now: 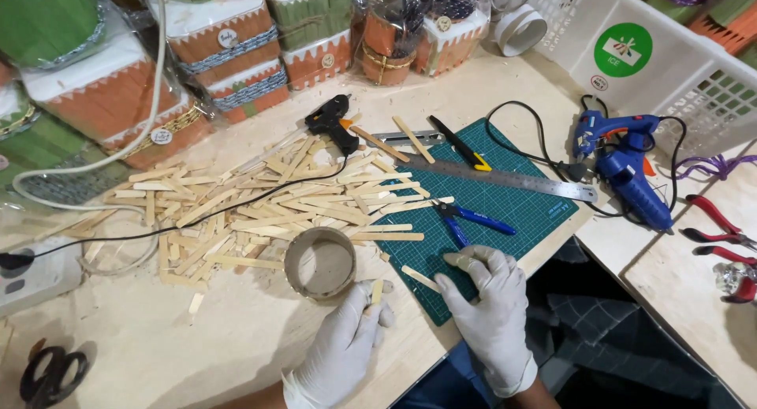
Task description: Assembling a decorative wooden container by cutting popsicle sticks to length and gluing them vertically around a cylindrical base using a hot glue gun.
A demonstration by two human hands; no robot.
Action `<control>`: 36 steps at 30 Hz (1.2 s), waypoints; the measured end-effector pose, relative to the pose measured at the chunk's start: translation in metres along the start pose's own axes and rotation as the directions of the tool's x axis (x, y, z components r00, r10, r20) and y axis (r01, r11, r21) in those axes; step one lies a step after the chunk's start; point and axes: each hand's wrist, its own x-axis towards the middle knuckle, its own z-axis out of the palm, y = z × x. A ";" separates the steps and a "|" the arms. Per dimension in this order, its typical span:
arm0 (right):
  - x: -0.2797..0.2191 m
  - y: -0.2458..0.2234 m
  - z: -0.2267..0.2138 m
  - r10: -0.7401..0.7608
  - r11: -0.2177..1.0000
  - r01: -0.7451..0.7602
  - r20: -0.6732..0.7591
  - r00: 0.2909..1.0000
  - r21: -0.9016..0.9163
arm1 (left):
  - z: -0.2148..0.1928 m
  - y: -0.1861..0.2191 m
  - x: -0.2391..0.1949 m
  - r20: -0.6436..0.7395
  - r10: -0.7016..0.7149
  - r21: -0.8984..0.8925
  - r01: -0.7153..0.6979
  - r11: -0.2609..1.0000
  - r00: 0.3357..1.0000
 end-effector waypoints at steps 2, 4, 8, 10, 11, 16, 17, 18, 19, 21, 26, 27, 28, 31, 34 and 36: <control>0.018 0.010 -0.003 0.019 0.999 -0.019 0.012 1.000 -0.028 | 0.001 0.000 0.002 -0.002 0.013 0.003 -0.013 1.000 1.000; 0.041 0.018 -0.006 0.039 0.998 -0.037 0.024 0.999 -0.056 | 0.001 -0.001 0.004 -0.003 0.026 0.005 -0.026 1.000 1.000; 0.104 0.027 -0.006 0.187 0.969 -0.151 0.183 0.965 -0.193 | -0.001 -0.003 0.007 0.027 0.034 0.028 -0.035 0.999 0.999; 0.134 0.039 0.006 0.163 0.971 -0.120 0.206 0.965 -0.207 | -0.001 -0.005 0.007 0.040 0.056 0.036 -0.057 0.998 0.998; 0.146 0.050 0.017 0.092 0.978 -0.050 0.205 0.974 -0.201 | -0.001 -0.005 0.007 0.040 0.052 0.018 -0.053 0.998 0.998; 0.188 0.104 0.075 0.089 0.932 0.044 0.345 0.934 -0.361 | -0.003 -0.004 0.007 0.037 0.087 -0.021 -0.086 0.996 0.996; 0.191 0.116 0.084 0.082 0.919 0.057 0.332 0.940 -0.389 | -0.003 -0.003 0.007 0.056 0.091 -0.045 -0.089 0.995 0.994; 0.194 0.127 0.093 0.075 0.906 0.069 0.319 0.945 -0.418 | -0.004 -0.002 0.006 0.074 0.096 -0.069 -0.091 0.993 0.993; 0.193 0.131 0.097 0.071 0.906 0.075 0.324 0.943 -0.417 | -0.003 -0.005 0.005 0.069 0.094 -0.073 -0.089 0.993 0.993; 0.194 0.139 0.105 0.059 0.937 0.036 0.261 0.963 -0.347 | -0.002 -0.011 0.002 0.057 0.188 0.004 -0.188 0.982 0.981; 0.190 0.151 0.114 0.017 0.980 -0.016 0.005 1.000 -0.199 | -0.047 0.046 -0.012 -0.034 0.792 0.417 -0.711 0.566 0.610; 0.187 0.152 0.112 0.047 0.990 -0.056 -0.071 0.996 -0.130 | -0.059 0.065 -0.012 -0.095 0.803 0.480 -0.679 0.555 0.589; 0.185 0.145 0.108 0.048 0.990 -0.056 -0.067 0.997 -0.127 | -0.067 0.064 0.001 -0.096 0.799 0.482 -0.675 0.559 0.593; 0.183 0.120 0.092 0.221 0.951 -0.233 -0.081 0.972 -0.205 | -0.087 0.067 0.032 -0.163 0.746 0.584 -0.546 0.601 0.646; 0.181 0.100 0.077 0.402 0.916 -0.402 0.043 0.915 -0.022 | -0.094 0.063 0.045 -0.197 0.373 0.419 -0.266 0.868 0.907; 0.182 0.107 0.078 0.271 0.935 -0.254 -0.037 0.962 0.246 | -0.098 0.045 0.060 -0.156 0.300 0.450 -0.203 0.870 0.941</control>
